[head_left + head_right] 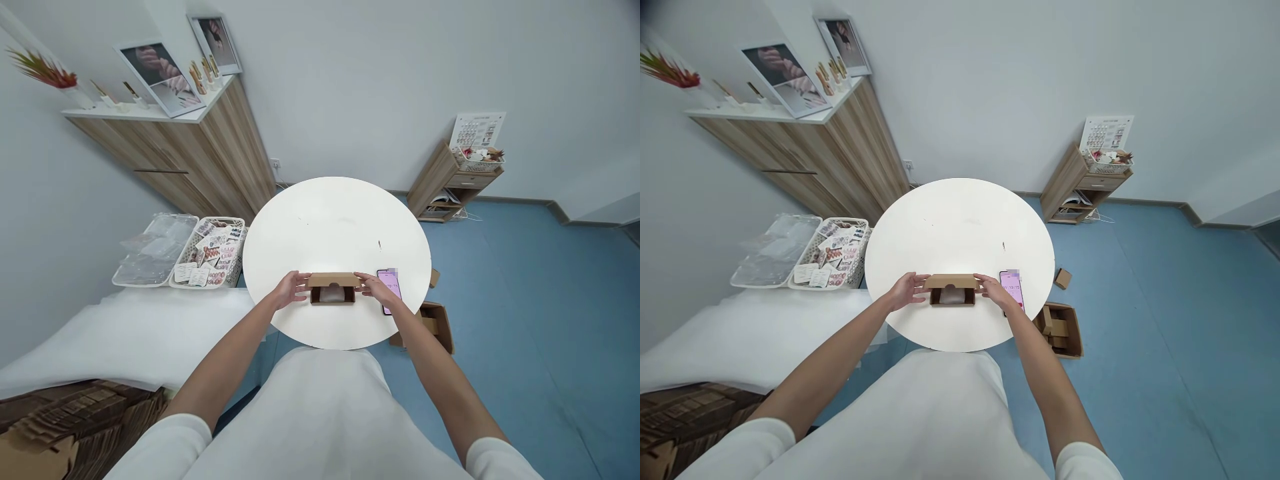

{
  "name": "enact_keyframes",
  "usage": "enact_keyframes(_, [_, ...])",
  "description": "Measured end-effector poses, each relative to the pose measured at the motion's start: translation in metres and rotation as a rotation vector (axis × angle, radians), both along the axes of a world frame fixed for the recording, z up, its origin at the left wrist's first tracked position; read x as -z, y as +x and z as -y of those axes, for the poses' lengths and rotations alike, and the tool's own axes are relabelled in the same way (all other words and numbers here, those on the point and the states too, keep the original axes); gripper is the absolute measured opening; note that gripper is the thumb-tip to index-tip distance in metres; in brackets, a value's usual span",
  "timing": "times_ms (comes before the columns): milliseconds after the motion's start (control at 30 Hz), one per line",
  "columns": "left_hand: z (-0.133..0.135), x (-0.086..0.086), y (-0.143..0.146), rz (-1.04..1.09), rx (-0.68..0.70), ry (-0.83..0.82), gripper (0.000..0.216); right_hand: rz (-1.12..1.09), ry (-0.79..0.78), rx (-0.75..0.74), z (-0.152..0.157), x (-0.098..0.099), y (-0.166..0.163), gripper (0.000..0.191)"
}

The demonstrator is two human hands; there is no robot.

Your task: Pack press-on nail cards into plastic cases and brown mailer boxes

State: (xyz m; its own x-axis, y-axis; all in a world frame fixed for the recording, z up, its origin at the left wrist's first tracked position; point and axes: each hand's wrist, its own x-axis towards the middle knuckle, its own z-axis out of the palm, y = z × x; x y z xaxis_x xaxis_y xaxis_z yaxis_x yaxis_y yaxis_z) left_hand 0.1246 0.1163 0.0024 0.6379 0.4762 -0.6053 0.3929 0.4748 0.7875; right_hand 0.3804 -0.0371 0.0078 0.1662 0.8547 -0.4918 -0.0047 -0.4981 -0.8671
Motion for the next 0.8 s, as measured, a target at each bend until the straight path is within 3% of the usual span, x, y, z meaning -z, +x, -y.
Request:
enact_keyframes(100, [0.001, -0.004, 0.006, -0.096, 0.01, -0.014, 0.063, -0.021, -0.043, -0.029, -0.003, -0.008, -0.002, 0.038])
enact_keyframes(300, [0.016, -0.007, 0.019, -0.264, 0.082, 0.195, 0.065, 0.06, -0.127, -0.031, -0.008, -0.011, -0.013, 0.045])
enact_keyframes(567, [0.045, 0.018, 0.013, -0.538, 0.081, 0.504, 0.075, 0.277, -0.169, 0.123, 0.014, 0.028, -0.031, 0.059])
enact_keyframes(667, [0.057, 0.023, 0.013, -0.663, 0.122, 0.636, 0.065, 0.385, -0.153, 0.158, 0.02, 0.04, -0.039, 0.054])
enact_keyframes(800, [0.073, 0.023, 0.013, -0.672, 0.167, 0.825, 0.049, 0.509, -0.007, 0.183, 0.028, 0.045, -0.051, 0.049])
